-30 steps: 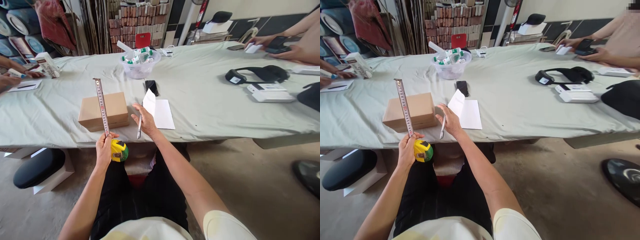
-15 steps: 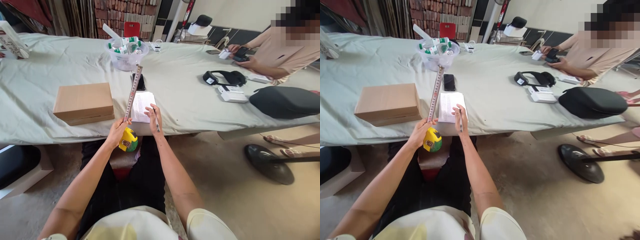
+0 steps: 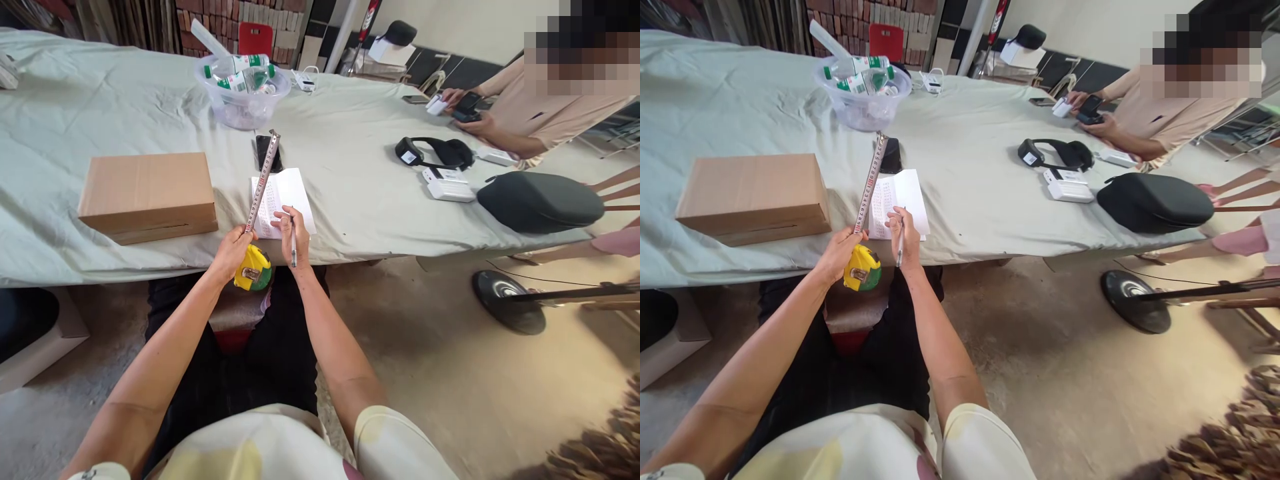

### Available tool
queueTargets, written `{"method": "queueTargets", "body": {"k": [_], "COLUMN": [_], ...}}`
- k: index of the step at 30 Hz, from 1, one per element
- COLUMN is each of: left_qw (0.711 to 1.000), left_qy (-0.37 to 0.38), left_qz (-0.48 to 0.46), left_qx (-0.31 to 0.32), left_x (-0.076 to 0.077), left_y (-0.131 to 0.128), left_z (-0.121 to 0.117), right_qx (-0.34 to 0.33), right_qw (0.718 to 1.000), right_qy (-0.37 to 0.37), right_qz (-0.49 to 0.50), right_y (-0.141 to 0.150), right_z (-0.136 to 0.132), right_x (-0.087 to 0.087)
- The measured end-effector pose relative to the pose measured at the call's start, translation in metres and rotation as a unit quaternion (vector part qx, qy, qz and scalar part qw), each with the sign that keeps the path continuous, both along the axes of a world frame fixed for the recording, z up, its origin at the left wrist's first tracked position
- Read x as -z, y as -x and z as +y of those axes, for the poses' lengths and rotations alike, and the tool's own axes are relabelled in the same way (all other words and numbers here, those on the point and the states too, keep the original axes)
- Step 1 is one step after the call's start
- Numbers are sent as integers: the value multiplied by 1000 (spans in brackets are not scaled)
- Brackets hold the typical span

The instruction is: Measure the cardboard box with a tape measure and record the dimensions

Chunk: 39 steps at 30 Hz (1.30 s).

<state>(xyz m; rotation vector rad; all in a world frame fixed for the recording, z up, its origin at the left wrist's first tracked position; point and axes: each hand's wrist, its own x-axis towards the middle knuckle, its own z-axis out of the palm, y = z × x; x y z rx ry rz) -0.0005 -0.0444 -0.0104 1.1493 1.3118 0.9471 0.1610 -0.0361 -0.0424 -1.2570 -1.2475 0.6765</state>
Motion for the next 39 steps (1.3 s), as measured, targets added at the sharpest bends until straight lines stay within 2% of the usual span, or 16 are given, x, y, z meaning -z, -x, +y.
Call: {"method": "queueTargets", "body": {"k": [8, 16, 20, 24, 28, 32, 35, 39], "left_qw": [999, 998, 995, 998, 998, 999, 999, 998], "left_qy": [-15, -48, -25, 19, 46, 42, 32, 25], "left_qz": [-13, -38, -62, -30, -21, -8, -5, -26], "left_qx": [33, 19, 73, 59, 39, 34, 23, 53], "left_x": [3, -13, -14, -4, 6, 10, 8, 0], "left_y": [1, -2, -9, -17, -18, -17, -17, -16], "left_z": [1, -6, -5, -1, 3, 3, 0, -5], "right_qx": [-11, -21, -26, -31, 2, 14, -8, -21], "right_qw": [1000, 998, 996, 994, 996, 999, 999, 998], "right_qy": [10, 22, 25, 36, 39, 41, 47, 50], "right_qz": [21, 48, 79, 93, 83, 33, -5, -16], "right_y": [-2, 0, 0, -5, -17, -28, -32, -34], "right_z": [1, 2, 3, 5, 6, 4, 3, 2], "right_x": [0, 0, -1, -4, -9, -10, -6, 1]}}
